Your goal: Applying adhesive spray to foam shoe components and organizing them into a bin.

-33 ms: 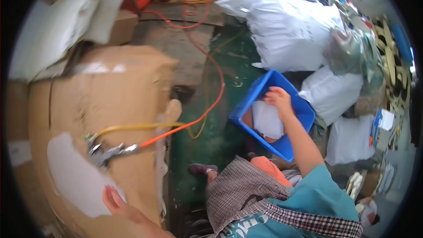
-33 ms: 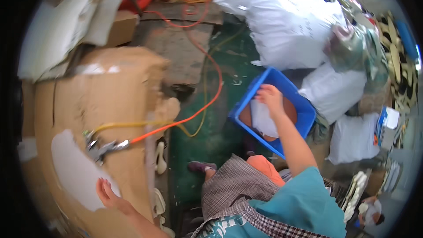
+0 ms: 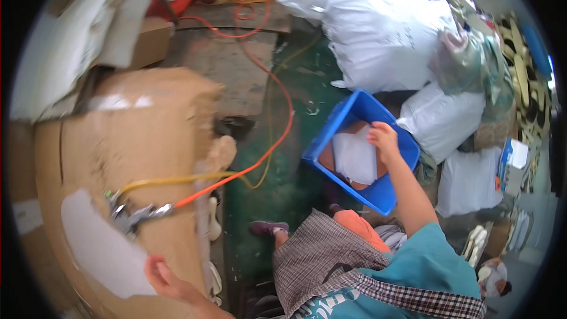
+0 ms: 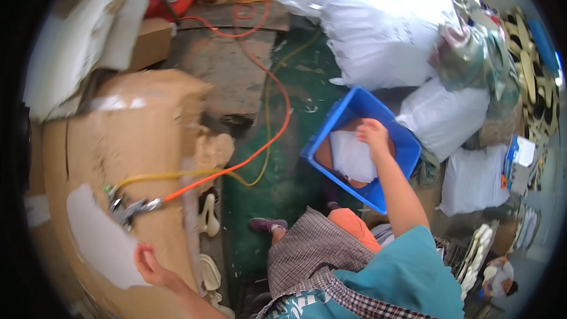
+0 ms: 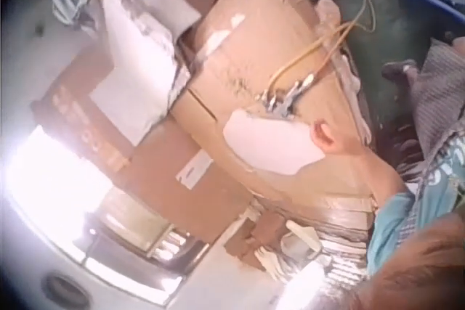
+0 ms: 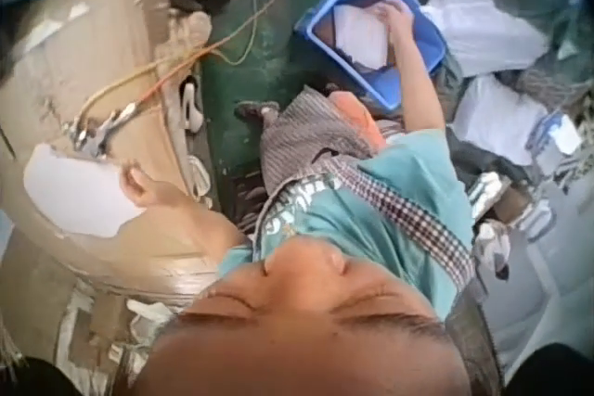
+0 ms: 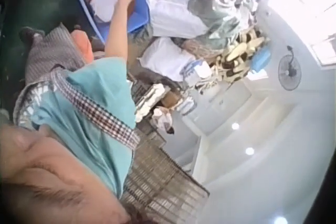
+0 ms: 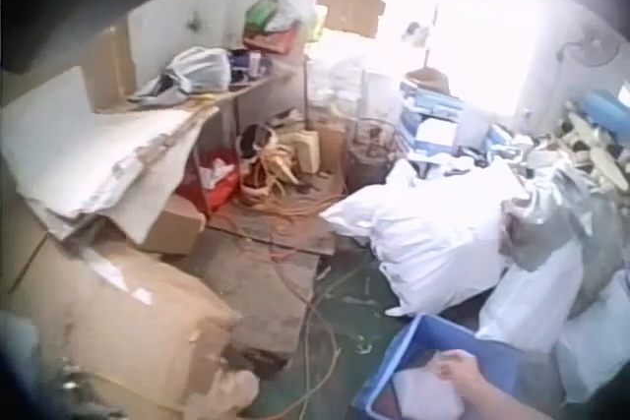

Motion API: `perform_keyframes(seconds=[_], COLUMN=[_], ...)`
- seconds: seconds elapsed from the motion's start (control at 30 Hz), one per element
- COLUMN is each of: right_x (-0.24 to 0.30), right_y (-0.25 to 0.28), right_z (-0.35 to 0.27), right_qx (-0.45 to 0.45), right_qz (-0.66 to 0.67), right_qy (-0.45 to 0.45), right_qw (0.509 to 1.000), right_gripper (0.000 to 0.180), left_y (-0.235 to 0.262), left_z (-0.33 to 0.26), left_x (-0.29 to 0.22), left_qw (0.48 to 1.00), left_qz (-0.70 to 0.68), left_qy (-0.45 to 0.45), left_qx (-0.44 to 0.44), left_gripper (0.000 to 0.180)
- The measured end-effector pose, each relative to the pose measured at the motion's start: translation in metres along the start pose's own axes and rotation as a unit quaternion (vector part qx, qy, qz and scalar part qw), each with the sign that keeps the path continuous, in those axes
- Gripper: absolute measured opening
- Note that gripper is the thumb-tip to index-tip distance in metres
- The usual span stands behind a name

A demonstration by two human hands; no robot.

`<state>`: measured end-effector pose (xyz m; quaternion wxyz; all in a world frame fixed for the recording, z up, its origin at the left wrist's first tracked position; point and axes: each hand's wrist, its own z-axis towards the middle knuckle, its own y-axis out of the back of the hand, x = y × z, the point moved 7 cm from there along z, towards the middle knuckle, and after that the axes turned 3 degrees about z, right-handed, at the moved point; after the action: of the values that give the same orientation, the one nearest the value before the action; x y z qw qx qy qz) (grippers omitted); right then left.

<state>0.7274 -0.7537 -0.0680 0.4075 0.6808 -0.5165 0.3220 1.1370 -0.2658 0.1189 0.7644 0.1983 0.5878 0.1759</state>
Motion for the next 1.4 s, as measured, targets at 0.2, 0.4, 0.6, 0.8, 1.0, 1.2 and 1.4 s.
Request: perform_keyframes(seconds=[0.2, 0.4, 0.6, 0.8, 1.0, 1.2, 1.4], right_x=[-0.225, -0.403, -0.426, -0.488, -0.471, -0.453, -0.352], right_y=[0.210, 0.231, 0.172, 0.193, 0.211, 0.227, 0.177], right_z=[0.045, 0.093, 0.126, 0.122, 0.136, 0.147, 0.122], right_qx=[-0.127, -0.028, 0.048, 0.018, -0.014, -0.024, 0.051], right_qz=[0.049, -0.295, -0.545, -0.617, -0.505, -0.428, -0.396], right_qy=[-0.264, -0.227, -0.090, 0.009, 0.104, 0.092, 0.185], right_qw=[0.955, 0.928, 0.832, 0.787, 0.857, 0.899, 0.898], right_gripper=[0.029, 0.047, 0.083, 0.084, 0.068, 0.040, 0.036], left_y=[-0.313, -0.496, -0.573, -0.588, -0.595, -0.618, -0.637], left_z=[-0.237, -0.457, -0.530, -0.579, -0.617, -0.653, -0.641], left_x=[-0.017, 0.086, 0.142, 0.192, 0.217, 0.206, 0.122], left_qw=[0.847, 0.720, 0.694, 0.661, 0.655, 0.603, 0.621], left_qz=[-0.170, -0.075, -0.026, 0.041, 0.081, 0.049, -0.279], left_qy=[0.232, 0.377, 0.441, 0.500, 0.517, 0.669, 0.537], left_qx=[0.447, 0.578, 0.569, 0.558, 0.545, 0.433, 0.499], left_gripper=[0.022, 0.019, 0.021, 0.024, 0.030, 0.062, 0.066])
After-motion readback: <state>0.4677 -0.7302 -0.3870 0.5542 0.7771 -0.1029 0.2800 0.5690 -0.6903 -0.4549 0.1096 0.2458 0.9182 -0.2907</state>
